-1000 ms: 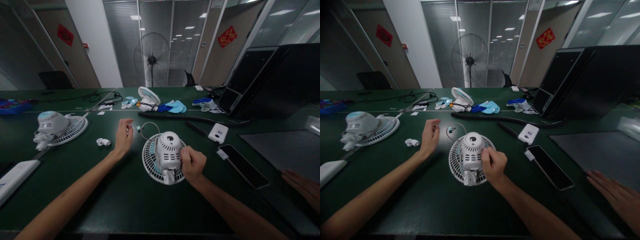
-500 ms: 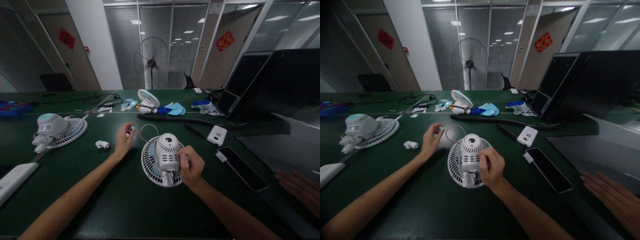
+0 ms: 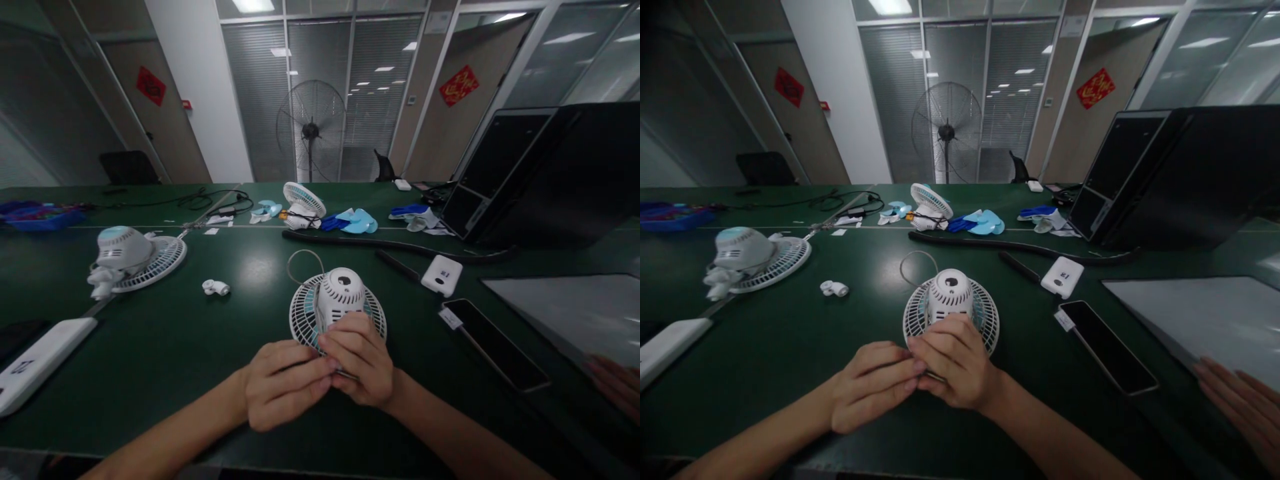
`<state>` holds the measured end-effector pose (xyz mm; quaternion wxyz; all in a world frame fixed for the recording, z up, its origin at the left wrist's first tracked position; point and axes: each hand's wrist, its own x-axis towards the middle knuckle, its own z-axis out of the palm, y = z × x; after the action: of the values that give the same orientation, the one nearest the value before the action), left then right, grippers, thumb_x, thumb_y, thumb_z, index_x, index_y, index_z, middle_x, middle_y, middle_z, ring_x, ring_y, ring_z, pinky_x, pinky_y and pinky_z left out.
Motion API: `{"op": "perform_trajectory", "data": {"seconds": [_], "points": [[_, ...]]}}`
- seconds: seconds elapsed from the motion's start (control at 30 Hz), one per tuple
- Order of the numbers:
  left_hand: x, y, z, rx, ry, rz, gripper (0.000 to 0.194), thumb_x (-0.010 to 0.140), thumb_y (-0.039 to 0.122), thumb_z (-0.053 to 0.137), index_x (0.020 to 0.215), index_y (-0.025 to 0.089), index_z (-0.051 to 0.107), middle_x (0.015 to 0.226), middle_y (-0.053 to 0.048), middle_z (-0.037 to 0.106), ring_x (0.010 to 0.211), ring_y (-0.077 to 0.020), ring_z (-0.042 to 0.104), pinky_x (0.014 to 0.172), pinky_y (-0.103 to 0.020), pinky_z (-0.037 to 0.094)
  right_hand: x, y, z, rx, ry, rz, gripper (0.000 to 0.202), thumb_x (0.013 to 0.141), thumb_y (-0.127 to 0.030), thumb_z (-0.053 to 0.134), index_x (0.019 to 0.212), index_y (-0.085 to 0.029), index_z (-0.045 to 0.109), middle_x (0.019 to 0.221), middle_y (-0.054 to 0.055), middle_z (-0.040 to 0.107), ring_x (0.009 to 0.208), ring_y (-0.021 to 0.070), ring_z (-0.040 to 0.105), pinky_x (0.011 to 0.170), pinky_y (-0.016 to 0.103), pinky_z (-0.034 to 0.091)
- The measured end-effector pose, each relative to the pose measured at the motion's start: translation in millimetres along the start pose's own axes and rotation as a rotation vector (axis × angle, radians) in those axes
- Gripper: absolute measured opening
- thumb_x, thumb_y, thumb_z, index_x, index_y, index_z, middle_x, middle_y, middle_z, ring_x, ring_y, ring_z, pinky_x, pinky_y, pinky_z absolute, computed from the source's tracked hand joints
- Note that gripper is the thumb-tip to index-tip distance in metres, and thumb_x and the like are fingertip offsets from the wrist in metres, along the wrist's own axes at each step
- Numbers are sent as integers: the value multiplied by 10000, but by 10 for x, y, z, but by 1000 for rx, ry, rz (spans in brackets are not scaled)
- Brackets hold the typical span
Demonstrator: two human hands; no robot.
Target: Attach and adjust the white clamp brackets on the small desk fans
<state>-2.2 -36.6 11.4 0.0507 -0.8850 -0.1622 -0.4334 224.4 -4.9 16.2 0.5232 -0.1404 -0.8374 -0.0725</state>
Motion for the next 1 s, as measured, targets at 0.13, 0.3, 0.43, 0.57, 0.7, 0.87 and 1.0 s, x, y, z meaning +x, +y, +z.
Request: {"op": "perform_trajectory", "data": {"seconds": [0.13,0.3,0.43,0.57,0.7,0.87,1.0], "points": [[-34,-476,-232,65,-54,12,397,929,144,660,1274,341,658,1132,-40,750,1069,-240,728,908,-401,637,14,15,-33,26,87,118,404,1085,-284,381,1442,-216,559,1045,86,731,981,261,659,840,463,536],[-374,-1407,-661,644,-115,-779,366,1021,363,461,1303,190,616,1350,-190,609,1298,-409,535,1045,-641,460,-56,192,-43,-100,126,203,356,1060,-261,413,1344,-296,625,993,61,698,924,253,610,825,457,476],[-748,-1776,-711,578,-357,-988,433,1029,400,361,1224,132,640,1185,-214,632,1116,-409,619,929,-618,510,-39,303,119,-272,8,157,346,1015,-237,579,1346,-316,637,1039,62,701,966,259,559,851,441,440],[-762,-1689,-527,493,-366,-889,374,1029,370,403,1257,163,613,1216,-172,599,1101,-346,615,981,-556,507,1,320,233,-327,-93,226,444,992,-190,637,1413,-324,589,1203,81,673,1159,291,543,970,492,426],[-489,-1371,-351,204,-224,-778,398,1036,270,439,1426,196,417,1409,-166,466,1189,-274,591,1062,-504,496,-28,339,180,-62,-30,289,405,1047,-168,495,1428,-290,555,1270,87,628,1225,275,554,1015,502,466],[-191,-844,-146,-147,-141,-738,502,1001,197,519,1473,279,370,1680,-135,189,1540,-345,271,1083,-538,512,-89,342,134,76,91,367,343,1029,-125,464,1304,-244,630,1145,86,642,1108,257,601,954,476,514],[-89,-546,-6,-318,-30,-785,569,928,232,683,1447,295,457,1629,-132,368,1439,-344,469,1032,-517,572,-106,334,152,65,93,405,317,1022,-142,478,1258,-249,661,1083,82,635,1065,255,605,921,467,529]]}}
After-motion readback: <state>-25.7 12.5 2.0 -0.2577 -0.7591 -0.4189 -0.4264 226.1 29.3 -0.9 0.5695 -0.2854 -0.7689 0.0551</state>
